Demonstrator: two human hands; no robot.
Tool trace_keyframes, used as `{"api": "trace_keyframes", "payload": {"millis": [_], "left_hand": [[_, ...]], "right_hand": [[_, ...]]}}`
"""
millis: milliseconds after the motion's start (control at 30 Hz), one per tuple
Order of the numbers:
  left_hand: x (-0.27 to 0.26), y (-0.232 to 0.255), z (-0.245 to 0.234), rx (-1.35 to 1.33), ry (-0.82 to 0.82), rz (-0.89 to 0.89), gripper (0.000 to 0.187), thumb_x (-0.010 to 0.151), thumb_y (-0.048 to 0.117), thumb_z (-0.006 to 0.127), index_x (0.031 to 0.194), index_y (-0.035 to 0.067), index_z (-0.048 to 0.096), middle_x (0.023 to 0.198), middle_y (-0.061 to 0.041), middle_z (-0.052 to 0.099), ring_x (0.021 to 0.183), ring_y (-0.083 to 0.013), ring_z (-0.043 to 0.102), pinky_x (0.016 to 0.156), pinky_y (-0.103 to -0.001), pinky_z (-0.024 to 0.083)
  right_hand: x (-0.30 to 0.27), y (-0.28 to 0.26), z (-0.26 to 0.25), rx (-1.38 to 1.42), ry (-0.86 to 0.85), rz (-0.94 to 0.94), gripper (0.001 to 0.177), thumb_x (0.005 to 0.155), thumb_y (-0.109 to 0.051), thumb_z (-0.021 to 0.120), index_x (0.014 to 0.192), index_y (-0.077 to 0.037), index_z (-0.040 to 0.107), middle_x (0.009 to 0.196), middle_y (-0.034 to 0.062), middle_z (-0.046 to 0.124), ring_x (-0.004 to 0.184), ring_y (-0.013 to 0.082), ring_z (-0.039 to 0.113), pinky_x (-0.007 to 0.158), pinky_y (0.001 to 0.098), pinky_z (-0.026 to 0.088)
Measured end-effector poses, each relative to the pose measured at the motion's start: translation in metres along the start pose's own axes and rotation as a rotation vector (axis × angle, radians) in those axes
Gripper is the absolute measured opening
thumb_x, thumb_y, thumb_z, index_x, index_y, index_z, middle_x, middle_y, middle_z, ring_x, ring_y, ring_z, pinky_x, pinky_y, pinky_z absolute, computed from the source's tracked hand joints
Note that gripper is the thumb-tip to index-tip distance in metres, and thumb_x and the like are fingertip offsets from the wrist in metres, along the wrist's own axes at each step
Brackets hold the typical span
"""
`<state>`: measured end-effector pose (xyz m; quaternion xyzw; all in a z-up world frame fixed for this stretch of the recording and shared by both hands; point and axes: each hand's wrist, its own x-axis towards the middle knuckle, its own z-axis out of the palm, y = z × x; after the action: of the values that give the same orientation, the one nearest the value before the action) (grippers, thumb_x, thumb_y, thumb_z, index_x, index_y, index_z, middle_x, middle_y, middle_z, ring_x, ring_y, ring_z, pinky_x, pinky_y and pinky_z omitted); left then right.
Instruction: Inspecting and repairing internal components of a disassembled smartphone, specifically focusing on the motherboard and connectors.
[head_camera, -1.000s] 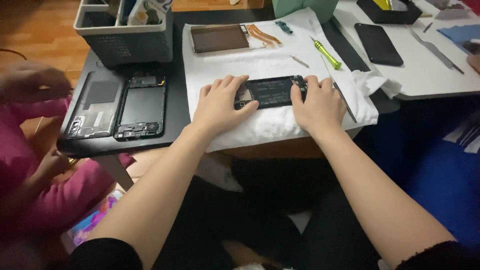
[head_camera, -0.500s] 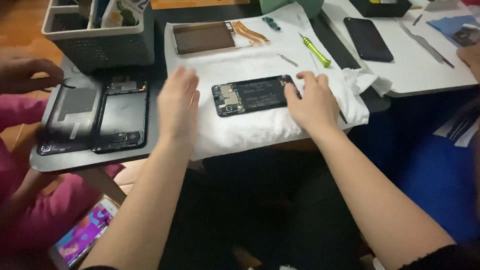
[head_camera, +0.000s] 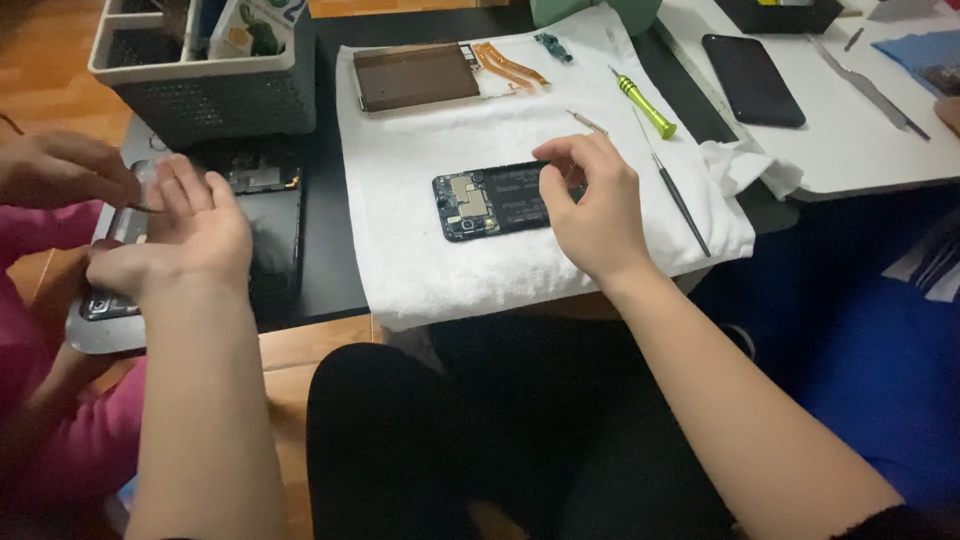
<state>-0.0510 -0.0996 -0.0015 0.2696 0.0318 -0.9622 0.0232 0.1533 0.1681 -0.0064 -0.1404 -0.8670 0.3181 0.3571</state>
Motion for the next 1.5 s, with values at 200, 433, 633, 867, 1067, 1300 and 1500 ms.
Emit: {"api": "trace_keyframes", "payload": {"millis": [200,433,633,867,1067,1300,1500], "left_hand": [[0.015,0.005,-0.002,-0.030,-0.078,0.059,0.087,0.097,0.058,0.024,0.137,-0.011,0.059,0.140,-0.033,0.064,0.136,-0.0445,0.060,0.117,-0.053,0.044],[0.020,0.009,-0.006,0.128,-0.134,0.008,0.053,0.095,0.024,0.039,0.114,-0.013,0.072,0.118,-0.030,0.076,0.117,-0.0400,0.074,0.106,-0.045,0.057],[0.014,0.011,-0.005,0.168,-0.186,-0.017,0.038,0.098,0.011,0.044,0.105,-0.010,0.075,0.104,-0.025,0.079,0.102,-0.0352,0.077,0.100,-0.039,0.058],[0.026,0.011,-0.009,0.152,-0.200,0.021,0.034,0.097,0.014,0.052,0.095,-0.009,0.077,0.104,-0.027,0.081,0.096,-0.0377,0.079,0.093,-0.041,0.060],[0.047,0.012,-0.009,0.224,-0.162,0.056,0.020,0.098,0.000,0.063,0.103,-0.013,0.078,0.096,-0.027,0.080,0.084,-0.0323,0.079,0.069,-0.031,0.064],[0.063,0.018,-0.015,0.103,-0.170,-0.063,0.020,0.109,-0.005,0.056,0.107,-0.006,0.076,0.092,-0.020,0.077,0.075,-0.0261,0.074,0.063,-0.029,0.063],[0.034,0.010,-0.009,0.079,-0.204,0.001,0.045,0.079,0.021,0.073,0.114,-0.008,0.072,0.099,-0.022,0.076,0.076,-0.0287,0.074,0.064,-0.031,0.063]], "right_hand": [[0.000,0.001,0.000,0.025,-0.058,0.083,0.017,0.096,-0.010,0.057,0.099,-0.010,0.074,0.099,0.0024,0.072,0.085,0.0144,0.062,0.079,0.0310,0.053],[-0.001,-0.007,-0.003,0.030,-0.122,0.199,0.021,0.098,-0.016,0.055,0.100,-0.012,0.075,0.097,0.0033,0.074,0.093,0.0153,0.065,0.074,0.0320,0.057],[-0.001,-0.004,-0.004,0.063,-0.138,0.209,0.020,0.097,-0.014,0.056,0.102,-0.011,0.076,0.094,0.0026,0.074,0.086,0.0139,0.063,0.071,0.0294,0.053],[-0.001,-0.001,-0.005,0.106,-0.132,0.196,0.019,0.098,-0.013,0.056,0.102,-0.010,0.075,0.093,0.0042,0.075,0.086,0.0148,0.071,0.076,0.0290,0.058],[0.000,-0.002,-0.009,0.117,-0.119,0.215,0.019,0.098,-0.012,0.056,0.101,-0.011,0.075,0.091,0.0034,0.074,0.085,0.0140,0.070,0.076,0.0281,0.057],[0.000,0.002,-0.011,0.105,-0.109,0.204,0.019,0.098,-0.012,0.056,0.101,-0.010,0.075,0.092,0.0037,0.074,0.085,0.0141,0.070,0.074,0.0282,0.057],[0.001,0.001,-0.014,0.102,-0.126,0.235,0.018,0.099,-0.013,0.057,0.102,-0.010,0.074,0.095,0.0044,0.075,0.086,0.0156,0.072,0.074,0.0285,0.058]]}}
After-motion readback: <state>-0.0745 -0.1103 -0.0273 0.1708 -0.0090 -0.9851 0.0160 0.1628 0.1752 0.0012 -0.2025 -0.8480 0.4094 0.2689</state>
